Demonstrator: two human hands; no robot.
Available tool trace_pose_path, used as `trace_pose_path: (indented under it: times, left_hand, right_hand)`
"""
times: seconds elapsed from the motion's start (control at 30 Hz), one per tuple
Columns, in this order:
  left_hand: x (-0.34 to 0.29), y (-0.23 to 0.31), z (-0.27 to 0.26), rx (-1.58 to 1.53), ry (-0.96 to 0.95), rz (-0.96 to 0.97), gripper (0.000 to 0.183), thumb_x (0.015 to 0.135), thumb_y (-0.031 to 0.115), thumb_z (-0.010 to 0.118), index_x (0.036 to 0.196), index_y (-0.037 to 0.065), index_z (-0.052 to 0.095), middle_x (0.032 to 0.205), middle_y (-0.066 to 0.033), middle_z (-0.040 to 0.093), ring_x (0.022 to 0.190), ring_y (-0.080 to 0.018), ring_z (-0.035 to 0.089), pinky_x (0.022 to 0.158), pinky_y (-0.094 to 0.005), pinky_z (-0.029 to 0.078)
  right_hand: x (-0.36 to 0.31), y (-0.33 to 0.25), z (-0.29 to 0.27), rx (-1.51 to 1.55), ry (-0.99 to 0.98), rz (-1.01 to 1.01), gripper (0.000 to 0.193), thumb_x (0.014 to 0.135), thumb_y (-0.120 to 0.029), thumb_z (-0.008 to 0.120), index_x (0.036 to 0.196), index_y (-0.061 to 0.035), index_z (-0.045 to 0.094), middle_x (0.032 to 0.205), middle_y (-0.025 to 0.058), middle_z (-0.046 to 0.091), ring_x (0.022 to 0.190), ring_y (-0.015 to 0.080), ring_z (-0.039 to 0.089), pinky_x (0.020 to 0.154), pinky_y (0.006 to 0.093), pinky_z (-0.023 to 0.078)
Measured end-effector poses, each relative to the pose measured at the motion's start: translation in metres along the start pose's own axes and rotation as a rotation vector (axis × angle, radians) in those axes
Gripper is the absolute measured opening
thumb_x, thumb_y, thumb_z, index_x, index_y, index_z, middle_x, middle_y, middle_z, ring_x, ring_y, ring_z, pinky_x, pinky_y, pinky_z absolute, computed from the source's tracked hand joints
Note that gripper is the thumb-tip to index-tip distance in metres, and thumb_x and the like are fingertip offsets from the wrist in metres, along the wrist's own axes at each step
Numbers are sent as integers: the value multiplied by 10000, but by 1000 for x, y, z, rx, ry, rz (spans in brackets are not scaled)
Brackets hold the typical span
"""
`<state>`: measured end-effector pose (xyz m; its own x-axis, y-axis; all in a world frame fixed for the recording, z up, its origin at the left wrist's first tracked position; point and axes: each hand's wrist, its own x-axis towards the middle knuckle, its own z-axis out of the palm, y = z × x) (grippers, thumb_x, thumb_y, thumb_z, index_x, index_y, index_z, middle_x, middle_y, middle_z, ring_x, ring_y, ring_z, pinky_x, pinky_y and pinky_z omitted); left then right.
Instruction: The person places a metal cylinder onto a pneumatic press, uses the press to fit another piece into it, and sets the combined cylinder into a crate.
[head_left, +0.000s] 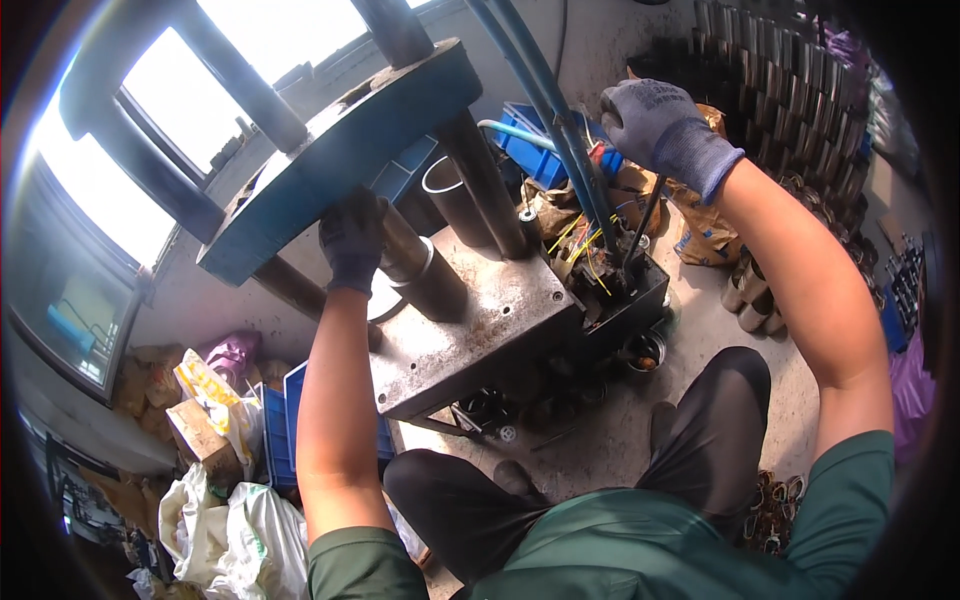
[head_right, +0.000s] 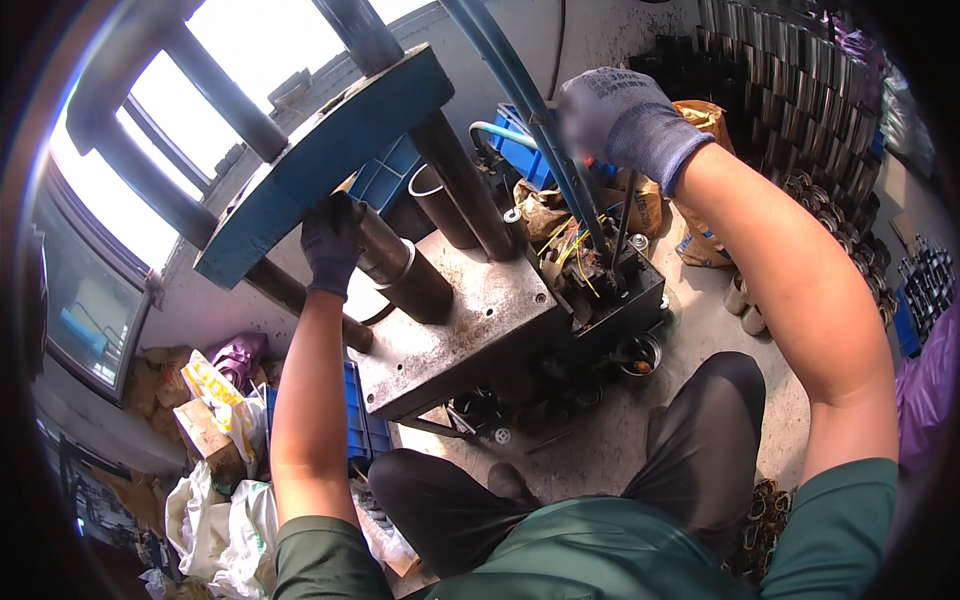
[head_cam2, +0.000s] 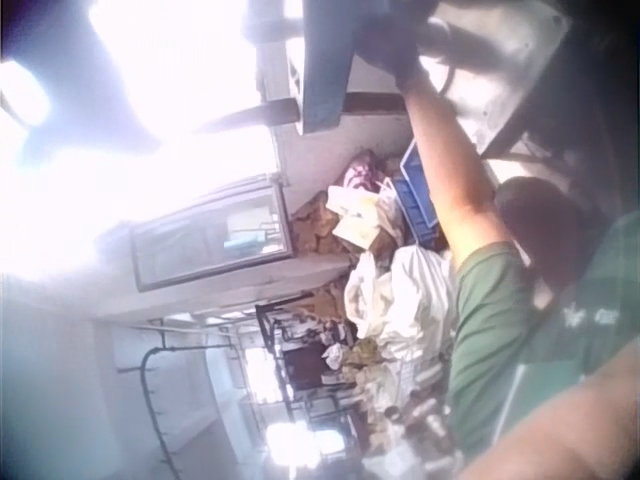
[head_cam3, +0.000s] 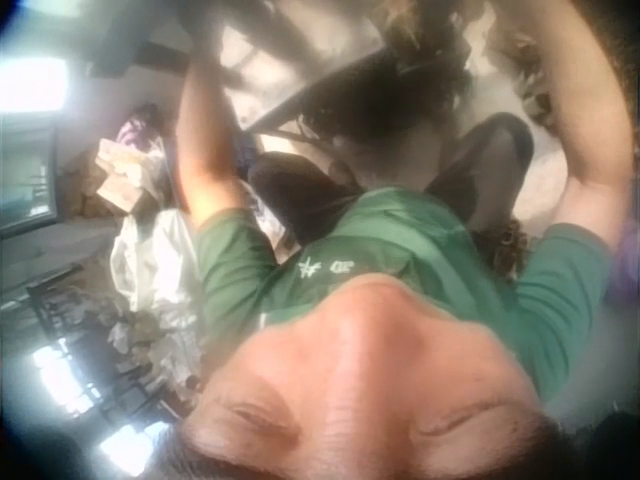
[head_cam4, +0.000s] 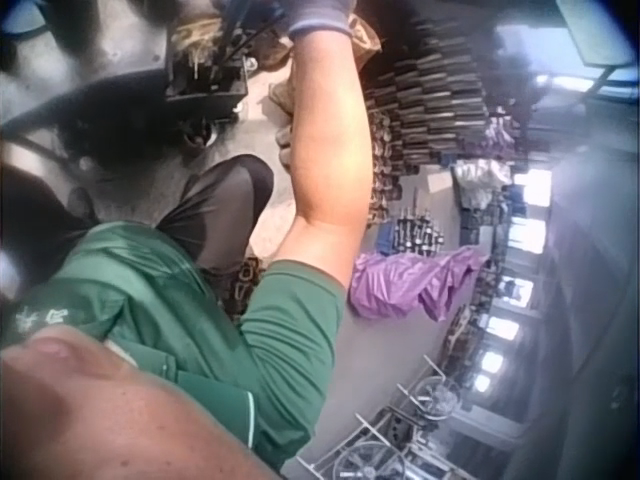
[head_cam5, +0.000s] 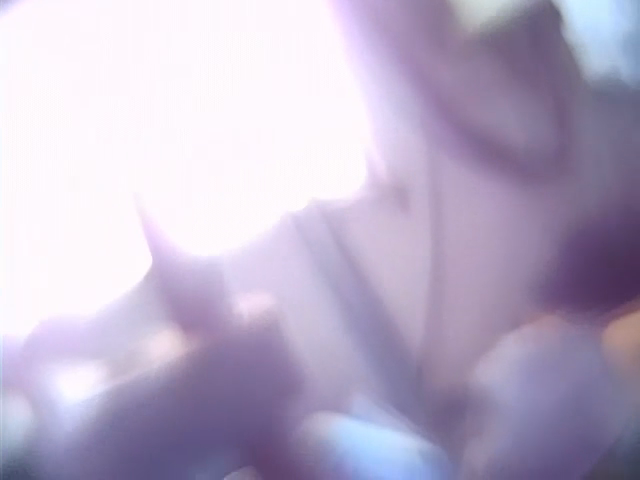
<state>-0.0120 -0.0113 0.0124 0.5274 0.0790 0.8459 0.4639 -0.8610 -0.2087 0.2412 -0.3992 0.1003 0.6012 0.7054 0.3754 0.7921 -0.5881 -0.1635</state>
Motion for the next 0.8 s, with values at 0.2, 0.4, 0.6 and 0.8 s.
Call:
trace_pose_path:
  times: [0.2, 0.4, 0.6, 0.8]
  left_hand:
    - [10, -14, 3, 63, -114, 10, 393, 978, 467, 627, 1144, 115, 682, 1082, -164, 684, 1034, -390, 642, 927, -506, 502]
    - [19, -6, -21, 20, 17, -35, 375, 954, 444, 638, 1075, 91, 677, 1069, -151, 694, 1000, -367, 662, 882, -486, 521]
    - [7, 14, -22, -196, -234, 69, 282, 1020, 359, 570, 971, 120, 713, 977, -117, 743, 942, -355, 703, 862, -468, 549]
    - [20, 14, -34, -60, -656, -73, 421, 992, 492, 595, 905, 117, 765, 925, -145, 752, 984, -378, 700, 1039, -530, 446]
  right_hand:
    - [2, 5, 6, -63, 203, -107, 337, 1029, -321, 530, 1068, -34, 701, 1007, 172, 710, 991, 353, 702, 919, 467, 554]
    - [-7, -10, -17, -82, 14, -104, 552, 1059, -549, 474, 990, -57, 713, 954, 161, 718, 934, 308, 726, 883, 453, 565]
    - [-10, -12, -17, -158, -74, 1, 496, 1021, -514, 553, 1117, -69, 749, 1036, 157, 761, 1006, 293, 742, 948, 441, 572]
    - [-4, -5, -10, -108, 4, -19, 478, 984, -480, 630, 1131, -39, 742, 1078, 169, 758, 1063, 291, 735, 983, 441, 557]
